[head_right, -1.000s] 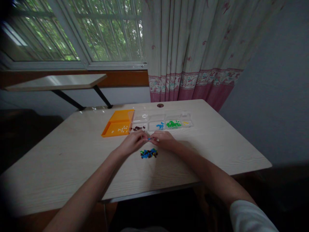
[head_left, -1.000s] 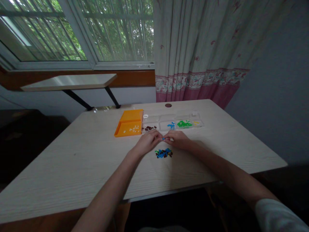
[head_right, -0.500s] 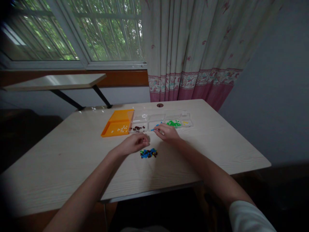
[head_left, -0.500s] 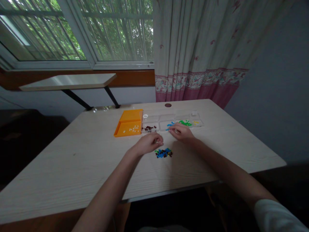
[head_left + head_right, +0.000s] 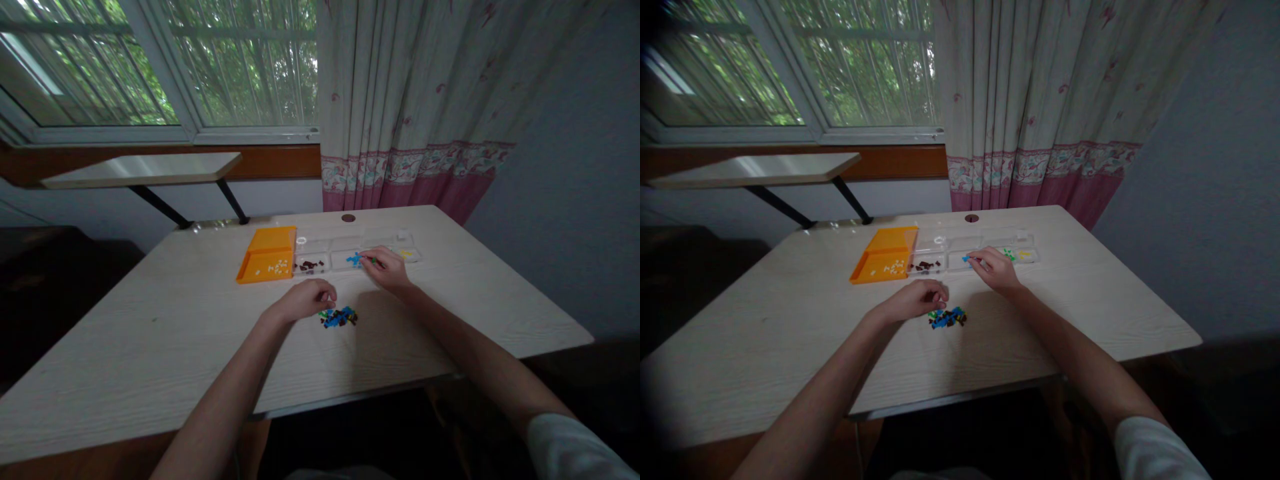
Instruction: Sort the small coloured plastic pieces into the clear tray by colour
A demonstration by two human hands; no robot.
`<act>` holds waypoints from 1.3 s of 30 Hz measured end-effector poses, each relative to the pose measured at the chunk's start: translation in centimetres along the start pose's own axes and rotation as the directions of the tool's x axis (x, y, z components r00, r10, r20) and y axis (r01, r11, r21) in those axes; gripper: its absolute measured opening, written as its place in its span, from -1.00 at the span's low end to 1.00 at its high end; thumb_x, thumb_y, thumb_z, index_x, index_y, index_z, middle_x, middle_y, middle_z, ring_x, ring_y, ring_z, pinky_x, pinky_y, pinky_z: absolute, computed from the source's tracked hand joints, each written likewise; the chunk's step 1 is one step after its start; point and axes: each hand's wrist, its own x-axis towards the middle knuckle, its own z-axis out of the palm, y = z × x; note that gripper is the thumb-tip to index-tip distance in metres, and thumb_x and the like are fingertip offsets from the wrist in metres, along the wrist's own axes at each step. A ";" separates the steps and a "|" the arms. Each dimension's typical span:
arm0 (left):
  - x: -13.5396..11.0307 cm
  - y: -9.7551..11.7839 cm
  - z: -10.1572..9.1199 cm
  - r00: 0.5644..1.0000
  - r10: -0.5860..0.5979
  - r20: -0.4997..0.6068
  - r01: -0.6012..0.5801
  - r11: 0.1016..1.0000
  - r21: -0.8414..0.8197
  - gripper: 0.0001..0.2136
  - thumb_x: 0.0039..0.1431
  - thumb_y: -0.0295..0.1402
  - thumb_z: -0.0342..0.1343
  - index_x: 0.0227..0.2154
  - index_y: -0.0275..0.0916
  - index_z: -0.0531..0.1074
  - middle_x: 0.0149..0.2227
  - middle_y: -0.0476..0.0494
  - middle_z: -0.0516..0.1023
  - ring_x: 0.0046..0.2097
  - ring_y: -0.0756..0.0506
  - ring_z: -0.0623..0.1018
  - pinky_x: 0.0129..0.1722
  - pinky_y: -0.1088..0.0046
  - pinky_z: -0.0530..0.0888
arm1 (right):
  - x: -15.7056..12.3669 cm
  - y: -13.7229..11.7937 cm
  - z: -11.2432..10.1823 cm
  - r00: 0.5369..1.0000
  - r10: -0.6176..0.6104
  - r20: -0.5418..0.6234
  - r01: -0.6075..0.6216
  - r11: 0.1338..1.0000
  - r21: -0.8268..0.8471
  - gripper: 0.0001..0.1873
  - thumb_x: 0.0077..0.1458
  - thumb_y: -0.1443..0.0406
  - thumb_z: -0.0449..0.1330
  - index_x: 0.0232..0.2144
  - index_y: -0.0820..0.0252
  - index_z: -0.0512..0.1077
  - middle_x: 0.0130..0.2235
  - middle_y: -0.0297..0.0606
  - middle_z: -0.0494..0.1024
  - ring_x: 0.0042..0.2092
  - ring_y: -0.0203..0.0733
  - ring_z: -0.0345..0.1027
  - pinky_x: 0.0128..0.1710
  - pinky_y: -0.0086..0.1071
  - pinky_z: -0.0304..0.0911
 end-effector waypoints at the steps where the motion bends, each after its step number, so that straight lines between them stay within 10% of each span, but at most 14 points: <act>1: 0.0 0.0 0.0 1.000 0.003 -0.002 -0.003 1.000 -0.001 -0.87 0.03 -0.36 0.07 -0.39 -0.29 0.46 -0.51 -0.02 0.40 -0.46 0.05 0.34 -0.45 0.60 0.25 | 0.0 0.0 0.0 1.000 0.005 -0.010 -0.005 1.000 -0.003 -0.84 0.08 0.27 0.11 -0.34 0.19 0.48 -0.43 -0.25 0.50 -0.52 -0.36 0.23 -0.50 -0.46 0.19; 17: -0.1 0.1 -0.1 1.000 -0.005 0.019 0.005 1.000 -0.003 -0.82 0.01 -0.28 0.11 -0.37 -0.29 0.46 -0.49 -0.02 0.40 -0.45 0.04 0.36 -0.45 0.60 0.25 | 0.1 0.0 -0.1 0.999 -0.020 -0.028 0.020 1.000 -0.008 -0.86 0.07 0.29 0.13 -0.34 0.20 0.47 -0.46 -0.28 0.48 -0.57 -0.39 0.12 -0.54 -0.47 0.14; 30: -0.1 0.0 -0.3 0.998 0.024 -0.058 -0.025 0.999 -0.024 -0.81 0.07 -0.49 -0.07 -0.36 -0.36 0.45 -0.39 -0.14 0.50 -0.35 -0.01 0.43 -0.31 0.53 0.33 | -0.5 2.2 0.4 0.929 0.307 0.207 -0.251 0.934 -0.256 -0.74 0.11 0.26 0.05 -0.23 0.19 0.48 -0.35 -0.24 0.50 -0.32 -0.25 0.35 -0.28 -0.41 0.23; 39: -0.2 -0.1 -0.5 0.999 0.045 -0.021 -0.044 0.998 0.034 -0.91 -0.01 -0.49 0.04 -0.49 -0.34 0.45 -0.51 -0.05 0.41 -0.44 0.04 0.35 -0.41 0.58 0.26 | -1.1 0.7 1.4 0.888 0.083 0.452 -0.036 0.993 -0.112 -0.80 0.09 0.28 0.08 -0.30 0.16 0.49 -0.37 -0.28 0.51 -0.35 -0.30 0.35 -0.35 -0.48 0.20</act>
